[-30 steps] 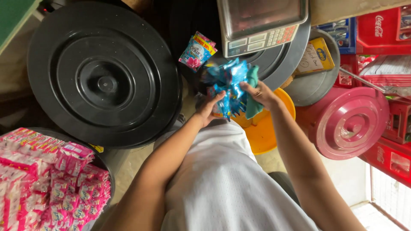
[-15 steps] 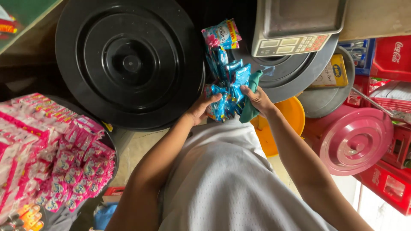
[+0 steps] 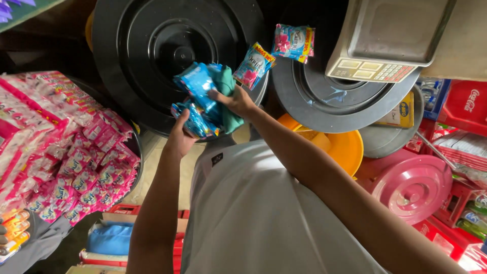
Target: Wiping and cleaning individual sachets of laundry detergent and fabric softener from a shelf.
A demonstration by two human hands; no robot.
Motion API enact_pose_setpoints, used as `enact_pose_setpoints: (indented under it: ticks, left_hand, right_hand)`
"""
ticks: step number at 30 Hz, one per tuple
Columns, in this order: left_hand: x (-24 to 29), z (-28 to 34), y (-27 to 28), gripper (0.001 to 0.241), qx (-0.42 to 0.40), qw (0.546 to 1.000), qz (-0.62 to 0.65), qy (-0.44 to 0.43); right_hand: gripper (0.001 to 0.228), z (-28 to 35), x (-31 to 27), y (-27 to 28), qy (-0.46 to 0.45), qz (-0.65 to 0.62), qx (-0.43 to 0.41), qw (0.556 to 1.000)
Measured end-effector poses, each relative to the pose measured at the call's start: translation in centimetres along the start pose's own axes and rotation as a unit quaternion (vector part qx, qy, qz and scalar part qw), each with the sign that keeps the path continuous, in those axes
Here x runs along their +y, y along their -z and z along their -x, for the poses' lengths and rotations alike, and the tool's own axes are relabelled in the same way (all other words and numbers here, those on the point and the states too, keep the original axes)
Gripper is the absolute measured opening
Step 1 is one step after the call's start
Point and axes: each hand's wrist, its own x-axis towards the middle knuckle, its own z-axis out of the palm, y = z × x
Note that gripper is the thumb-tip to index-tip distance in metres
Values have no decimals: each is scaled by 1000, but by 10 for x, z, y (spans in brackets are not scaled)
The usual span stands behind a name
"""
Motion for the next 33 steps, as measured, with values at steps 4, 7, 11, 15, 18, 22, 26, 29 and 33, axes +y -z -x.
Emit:
enact_pose_setpoints:
  ticks: [4, 7, 11, 15, 18, 22, 26, 29, 33]
  left_hand:
    - [14, 4, -2, 91, -26, 999, -3, -38]
    - [28, 7, -7, 92, -32, 998, 17, -57]
    - [44, 7, -6, 93, -30, 996, -47, -75]
    - [66, 12, -9, 92, 55, 984, -144, -91]
    - [83, 28, -35, 91, 161, 959, -222, -76]
    - [66, -28, 64, 81, 310, 894, -293, -134]
    - [56, -82, 159, 52, 276, 797, -436, -314]
    - [58, -71, 146, 40, 245, 772, -465, -358]
    - [68, -6, 64, 44, 293, 643, -530, -470]
  right_hand:
    - [91, -4, -23, -17, 26, 38, 23, 999]
    - [95, 1, -33, -27, 84, 47, 60, 994]
    - [87, 13, -32, -34, 30, 118, 150, 981]
    - [82, 25, -14, -28, 142, 165, 208, 954]
    - [63, 55, -8, -14, 111, 154, 231, 954]
    - [45, 67, 65, 20, 59, 84, 293, 951]
    - [33, 101, 97, 40, -14, -100, 382, 919]
    - [32, 125, 103, 49, -13, -137, 419, 898]
    - [29, 145, 111, 65, -2, -158, 445, 881]
